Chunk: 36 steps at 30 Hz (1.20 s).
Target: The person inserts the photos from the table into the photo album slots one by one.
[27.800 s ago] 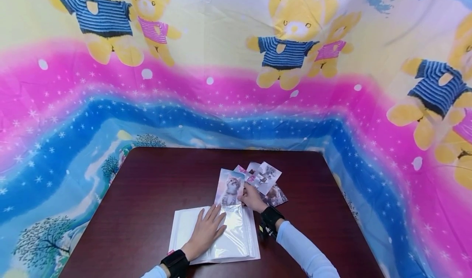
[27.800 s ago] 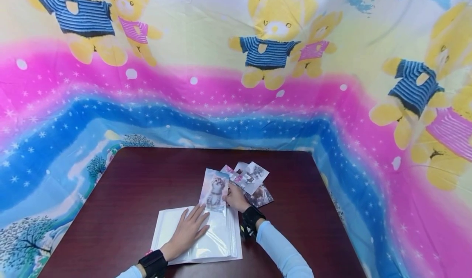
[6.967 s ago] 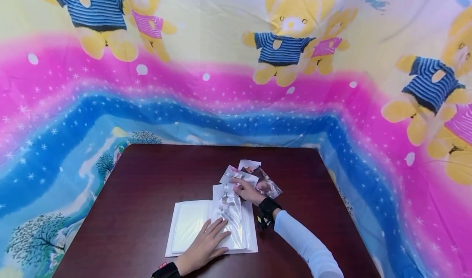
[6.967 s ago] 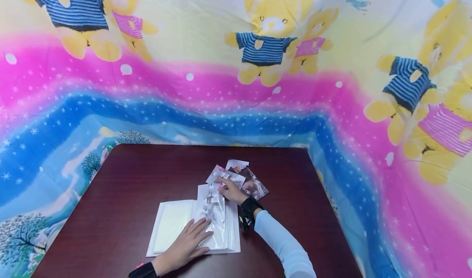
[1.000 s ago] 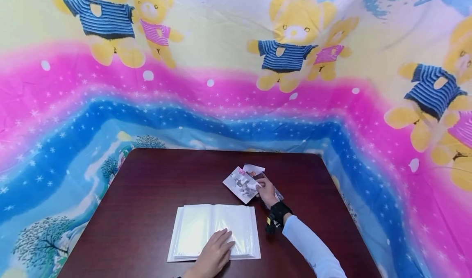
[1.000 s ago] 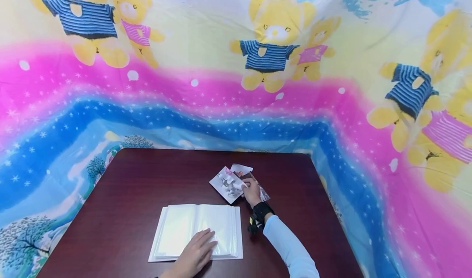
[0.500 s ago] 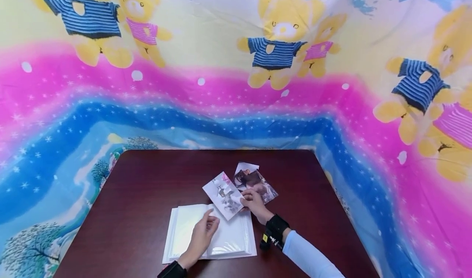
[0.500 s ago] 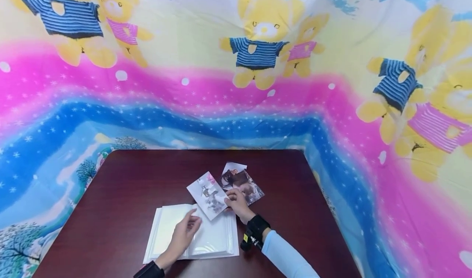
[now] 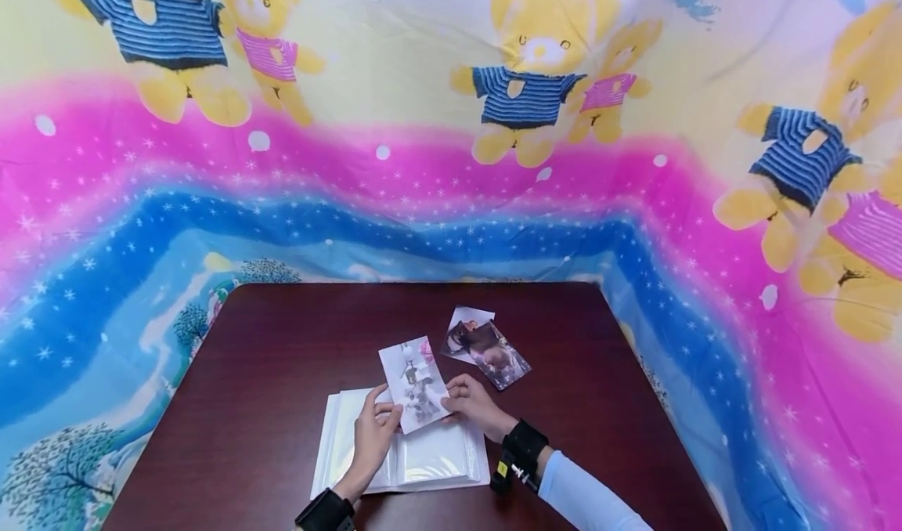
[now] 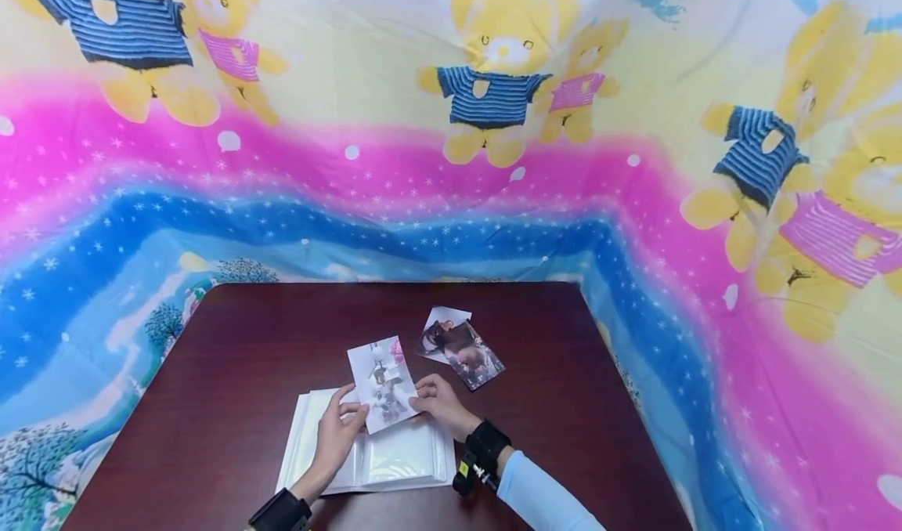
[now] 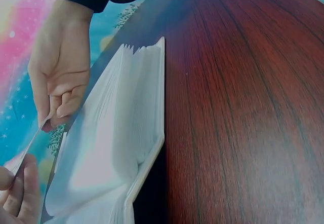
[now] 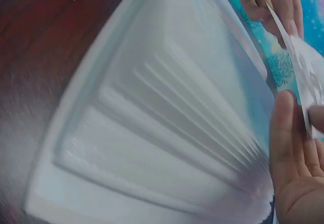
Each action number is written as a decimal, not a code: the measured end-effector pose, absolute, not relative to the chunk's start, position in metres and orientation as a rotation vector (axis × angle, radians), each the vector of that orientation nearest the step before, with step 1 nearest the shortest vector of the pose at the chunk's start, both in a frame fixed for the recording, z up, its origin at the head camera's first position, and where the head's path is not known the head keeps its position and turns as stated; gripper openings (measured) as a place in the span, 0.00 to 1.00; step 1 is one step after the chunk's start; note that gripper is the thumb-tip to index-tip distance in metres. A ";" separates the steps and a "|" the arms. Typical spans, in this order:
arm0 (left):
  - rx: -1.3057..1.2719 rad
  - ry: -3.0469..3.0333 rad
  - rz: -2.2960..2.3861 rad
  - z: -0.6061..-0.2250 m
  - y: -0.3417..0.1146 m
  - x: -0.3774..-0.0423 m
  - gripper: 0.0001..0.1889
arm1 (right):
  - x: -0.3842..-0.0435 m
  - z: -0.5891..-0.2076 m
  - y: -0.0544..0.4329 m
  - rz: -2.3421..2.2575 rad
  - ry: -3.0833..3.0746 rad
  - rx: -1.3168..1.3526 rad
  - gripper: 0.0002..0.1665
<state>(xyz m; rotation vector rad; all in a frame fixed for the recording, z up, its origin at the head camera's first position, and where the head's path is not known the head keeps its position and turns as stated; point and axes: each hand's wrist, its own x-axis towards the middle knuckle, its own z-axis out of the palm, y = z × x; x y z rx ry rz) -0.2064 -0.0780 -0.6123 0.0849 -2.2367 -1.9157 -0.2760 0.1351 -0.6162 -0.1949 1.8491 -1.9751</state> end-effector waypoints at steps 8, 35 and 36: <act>-0.022 -2.246 -2.008 -0.616 -0.082 -0.196 0.21 | -0.285 -0.610 0.137 -1.837 2.038 -0.245 0.22; -0.205 -2.387 -1.537 -0.630 -0.084 -0.188 0.10 | -0.328 -0.580 0.143 -1.838 2.106 -0.318 0.12; -0.217 -2.386 -1.505 -0.631 -0.083 -0.188 0.09 | -0.330 -0.574 0.144 -1.851 2.114 -0.312 0.12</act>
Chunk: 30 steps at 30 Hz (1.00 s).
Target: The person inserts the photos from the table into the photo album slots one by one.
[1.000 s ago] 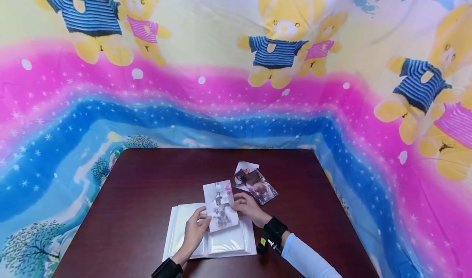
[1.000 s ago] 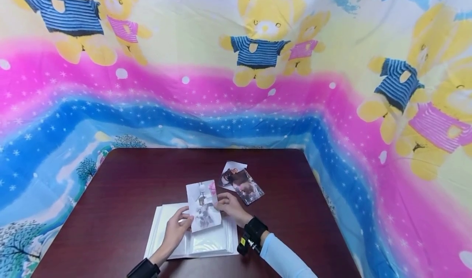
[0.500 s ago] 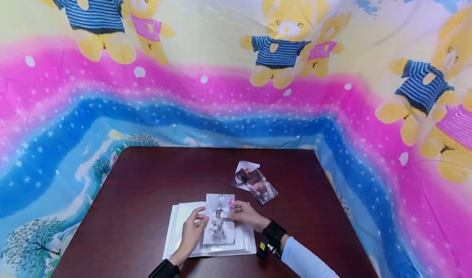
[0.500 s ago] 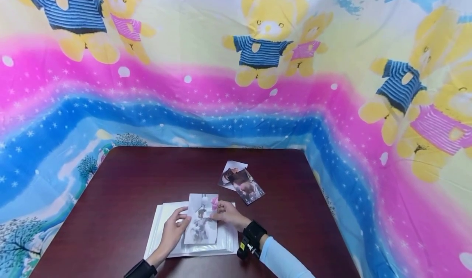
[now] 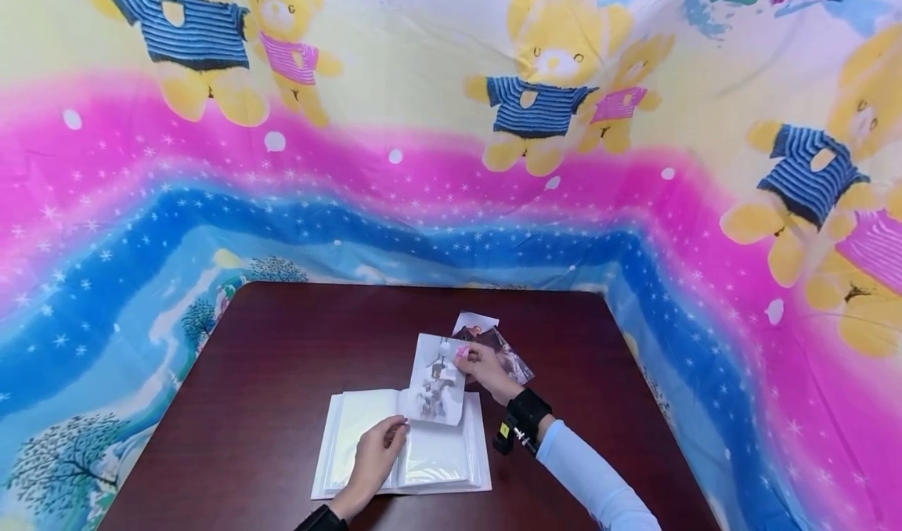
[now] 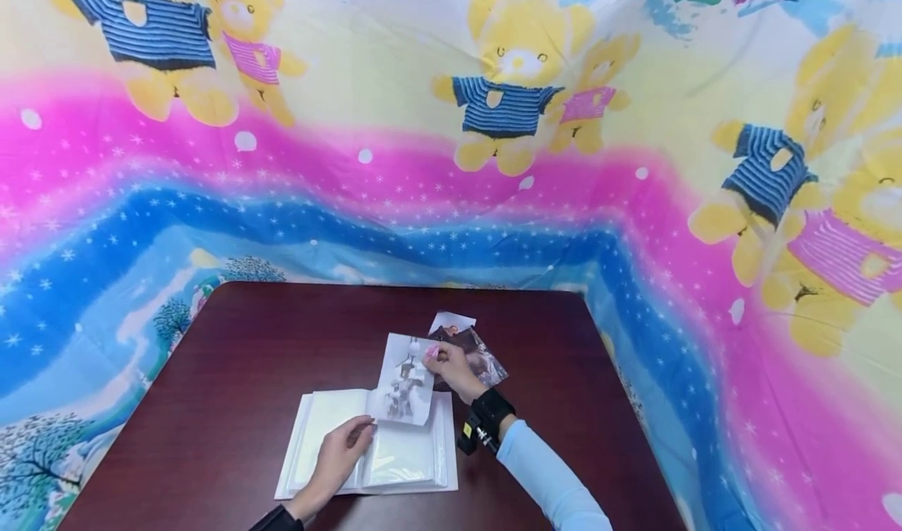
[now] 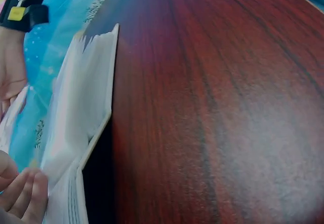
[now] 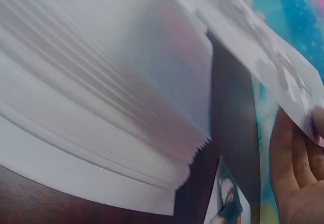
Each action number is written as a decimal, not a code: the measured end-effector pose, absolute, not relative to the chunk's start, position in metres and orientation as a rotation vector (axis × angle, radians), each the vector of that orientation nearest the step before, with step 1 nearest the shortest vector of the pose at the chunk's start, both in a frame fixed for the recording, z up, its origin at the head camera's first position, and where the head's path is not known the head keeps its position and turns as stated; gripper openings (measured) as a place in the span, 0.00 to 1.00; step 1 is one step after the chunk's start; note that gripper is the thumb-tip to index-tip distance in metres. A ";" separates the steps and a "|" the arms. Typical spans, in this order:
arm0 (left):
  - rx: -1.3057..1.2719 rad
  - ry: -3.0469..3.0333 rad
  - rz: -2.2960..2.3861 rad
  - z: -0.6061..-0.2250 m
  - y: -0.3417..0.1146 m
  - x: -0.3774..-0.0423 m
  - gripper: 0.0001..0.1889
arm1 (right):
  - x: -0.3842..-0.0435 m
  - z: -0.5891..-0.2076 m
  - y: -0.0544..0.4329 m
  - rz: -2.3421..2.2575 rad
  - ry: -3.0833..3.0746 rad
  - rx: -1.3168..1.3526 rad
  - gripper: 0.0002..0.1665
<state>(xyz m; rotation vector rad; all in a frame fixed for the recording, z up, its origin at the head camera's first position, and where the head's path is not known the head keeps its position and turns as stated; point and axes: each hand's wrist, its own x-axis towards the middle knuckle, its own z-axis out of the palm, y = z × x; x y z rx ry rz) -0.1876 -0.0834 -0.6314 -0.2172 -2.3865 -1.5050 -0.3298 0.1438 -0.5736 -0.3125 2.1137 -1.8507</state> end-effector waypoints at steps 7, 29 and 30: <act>-0.517 -2.475 -1.051 -0.640 -0.077 -0.190 0.11 | -0.347 -0.584 0.142 -1.963 2.145 -0.142 0.09; -0.903 -2.546 -0.290 -0.651 -0.077 -0.221 0.26 | -0.356 -0.611 0.127 -2.161 2.075 -0.116 0.18; -0.899 -2.531 -0.286 -0.651 -0.077 -0.221 0.26 | -0.356 -0.612 0.127 -2.168 2.072 -0.112 0.19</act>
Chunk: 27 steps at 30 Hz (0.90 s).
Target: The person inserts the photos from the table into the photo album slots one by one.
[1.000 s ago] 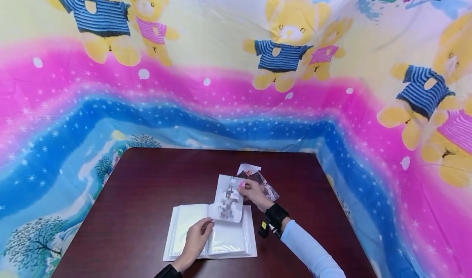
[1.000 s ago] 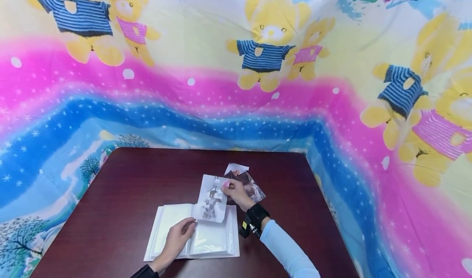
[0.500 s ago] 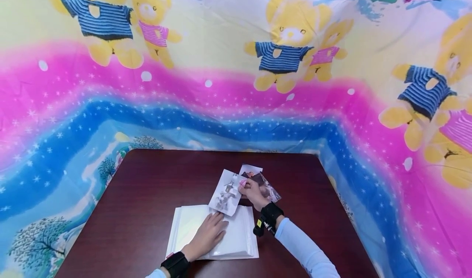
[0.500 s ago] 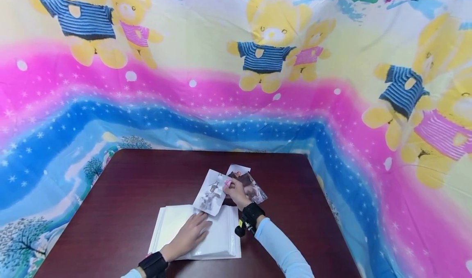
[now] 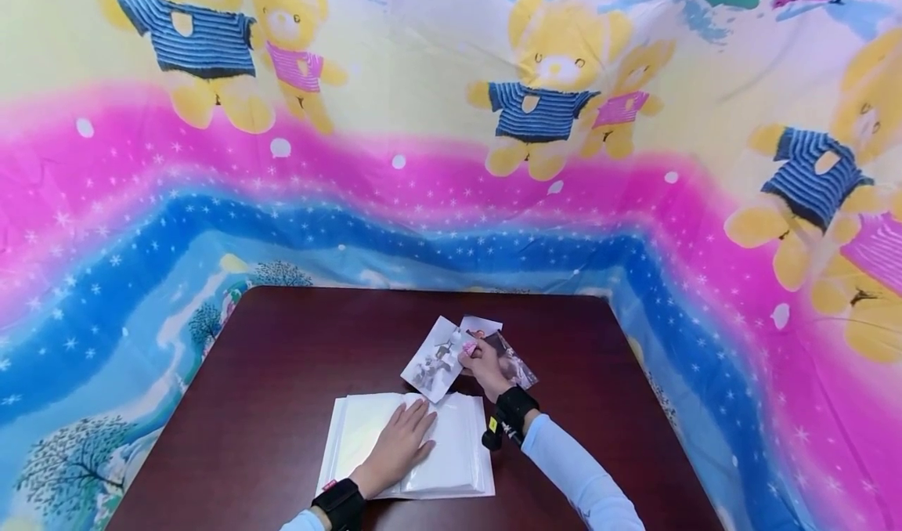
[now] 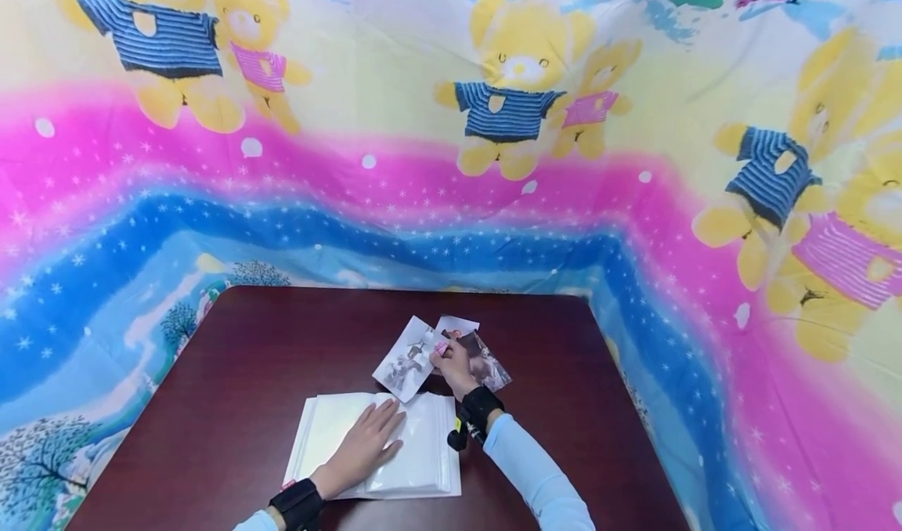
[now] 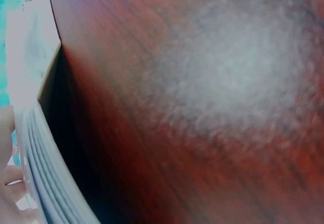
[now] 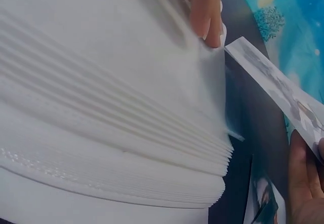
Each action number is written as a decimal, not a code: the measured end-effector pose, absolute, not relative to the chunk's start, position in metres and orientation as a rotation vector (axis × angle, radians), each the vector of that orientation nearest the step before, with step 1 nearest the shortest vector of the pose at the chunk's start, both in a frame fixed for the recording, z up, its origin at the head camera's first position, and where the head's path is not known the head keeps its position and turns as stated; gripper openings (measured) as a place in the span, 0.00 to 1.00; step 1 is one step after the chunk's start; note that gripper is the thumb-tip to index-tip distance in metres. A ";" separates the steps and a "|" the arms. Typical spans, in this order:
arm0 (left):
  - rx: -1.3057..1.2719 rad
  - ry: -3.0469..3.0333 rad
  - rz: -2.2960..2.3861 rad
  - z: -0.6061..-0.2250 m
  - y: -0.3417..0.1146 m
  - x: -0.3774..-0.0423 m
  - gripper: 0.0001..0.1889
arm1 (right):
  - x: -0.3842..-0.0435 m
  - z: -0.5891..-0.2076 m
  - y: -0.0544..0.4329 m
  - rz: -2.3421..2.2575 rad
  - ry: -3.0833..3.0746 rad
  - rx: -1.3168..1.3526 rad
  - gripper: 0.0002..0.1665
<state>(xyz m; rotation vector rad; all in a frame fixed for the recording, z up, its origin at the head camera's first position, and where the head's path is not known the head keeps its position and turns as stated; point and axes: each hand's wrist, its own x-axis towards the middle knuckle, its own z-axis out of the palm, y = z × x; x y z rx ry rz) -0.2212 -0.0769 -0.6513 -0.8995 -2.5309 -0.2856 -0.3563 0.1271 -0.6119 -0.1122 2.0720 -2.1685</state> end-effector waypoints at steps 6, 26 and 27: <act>-0.868 -2.464 -0.302 -0.655 -0.077 -0.222 0.25 | -0.356 -0.613 0.124 -2.200 2.086 -0.084 0.24; -0.831 -2.424 -0.317 -0.661 -0.077 -0.221 0.22 | -0.359 -0.617 0.134 -2.255 2.131 -0.049 0.20; -0.832 -2.421 -0.321 -0.662 -0.078 -0.221 0.22 | -0.359 -0.618 0.134 -2.245 2.122 -0.054 0.19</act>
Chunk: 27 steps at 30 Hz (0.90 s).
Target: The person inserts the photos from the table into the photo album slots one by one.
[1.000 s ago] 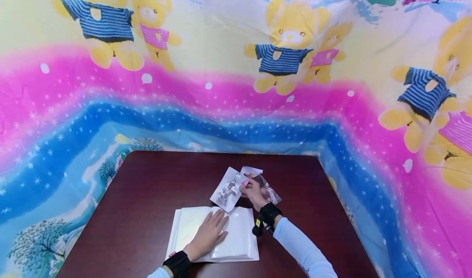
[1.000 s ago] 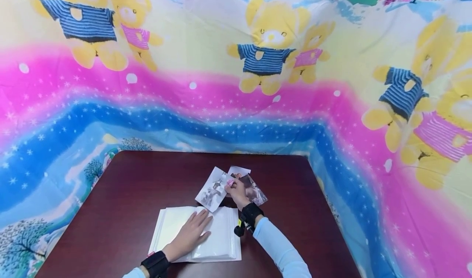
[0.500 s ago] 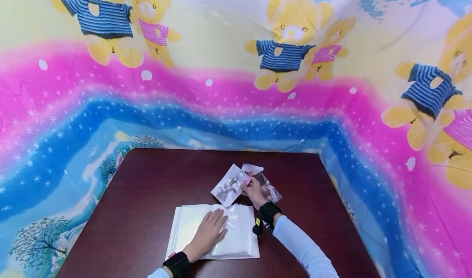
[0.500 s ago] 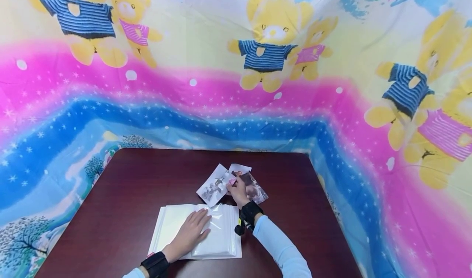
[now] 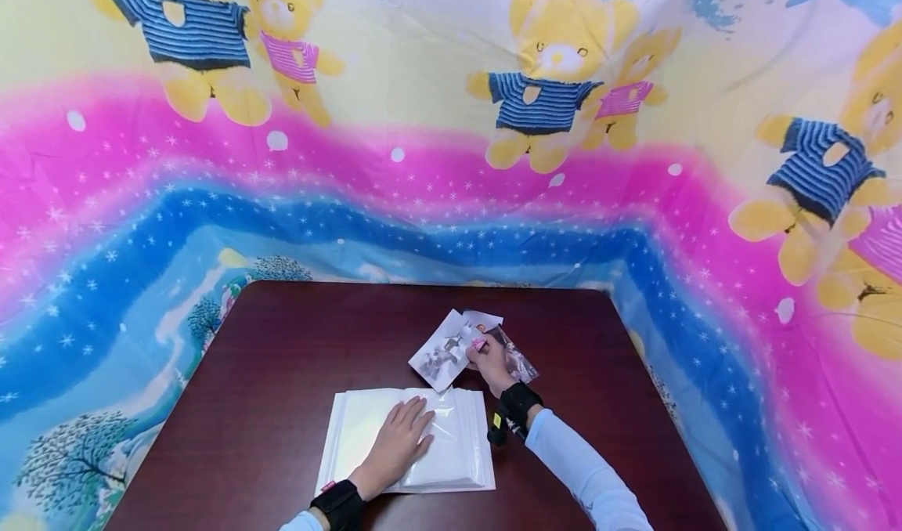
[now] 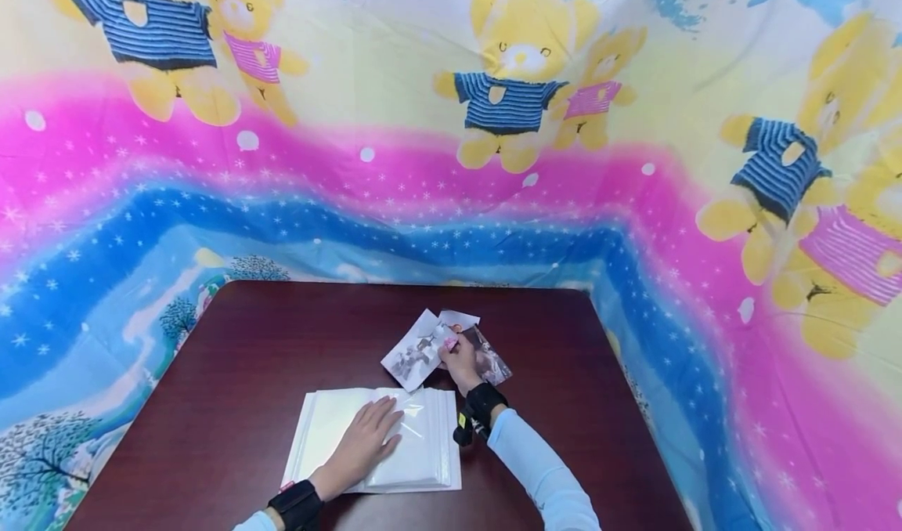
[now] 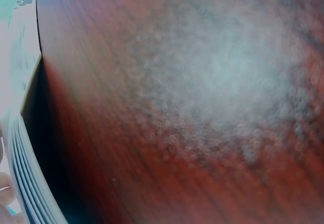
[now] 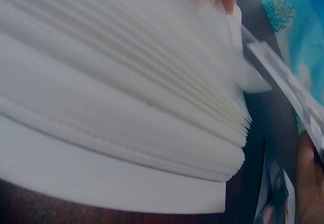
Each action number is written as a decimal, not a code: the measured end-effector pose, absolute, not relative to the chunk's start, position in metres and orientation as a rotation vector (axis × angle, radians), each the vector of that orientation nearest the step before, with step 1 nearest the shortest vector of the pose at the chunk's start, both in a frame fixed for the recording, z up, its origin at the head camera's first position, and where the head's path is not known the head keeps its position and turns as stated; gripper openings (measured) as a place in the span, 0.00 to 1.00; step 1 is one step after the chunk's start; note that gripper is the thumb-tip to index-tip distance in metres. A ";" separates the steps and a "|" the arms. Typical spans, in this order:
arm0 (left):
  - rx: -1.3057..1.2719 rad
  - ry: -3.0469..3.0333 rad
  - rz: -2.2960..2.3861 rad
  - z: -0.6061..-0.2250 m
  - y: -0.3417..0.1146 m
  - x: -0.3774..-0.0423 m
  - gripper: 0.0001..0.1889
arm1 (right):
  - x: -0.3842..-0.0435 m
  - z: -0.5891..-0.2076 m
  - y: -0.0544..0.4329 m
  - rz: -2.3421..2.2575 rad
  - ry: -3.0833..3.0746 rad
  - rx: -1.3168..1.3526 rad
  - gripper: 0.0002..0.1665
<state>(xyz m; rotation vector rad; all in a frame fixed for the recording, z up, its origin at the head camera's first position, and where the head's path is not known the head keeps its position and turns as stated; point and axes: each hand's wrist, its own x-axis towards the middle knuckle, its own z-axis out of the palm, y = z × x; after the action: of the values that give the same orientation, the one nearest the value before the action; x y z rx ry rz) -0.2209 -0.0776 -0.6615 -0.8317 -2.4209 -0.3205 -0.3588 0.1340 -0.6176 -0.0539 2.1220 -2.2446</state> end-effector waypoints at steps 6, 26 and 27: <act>-0.838 -2.406 -0.351 -0.660 -0.078 -0.220 0.23 | -0.355 -0.614 0.138 -2.184 2.117 -0.105 0.21; -0.846 -2.403 -0.399 -0.659 -0.079 -0.218 0.22 | -0.348 -0.605 0.127 -2.060 2.210 -0.347 0.10; -0.847 -2.409 -0.399 -0.660 -0.079 -0.218 0.22 | -0.348 -0.602 0.128 -2.045 2.227 -0.362 0.10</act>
<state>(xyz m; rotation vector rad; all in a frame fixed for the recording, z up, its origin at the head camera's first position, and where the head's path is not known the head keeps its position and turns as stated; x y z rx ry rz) -0.2182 -0.0792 -0.6595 -0.8471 -2.4089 -0.3987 -0.3478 0.1275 -0.6018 -0.3617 2.2274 -2.0446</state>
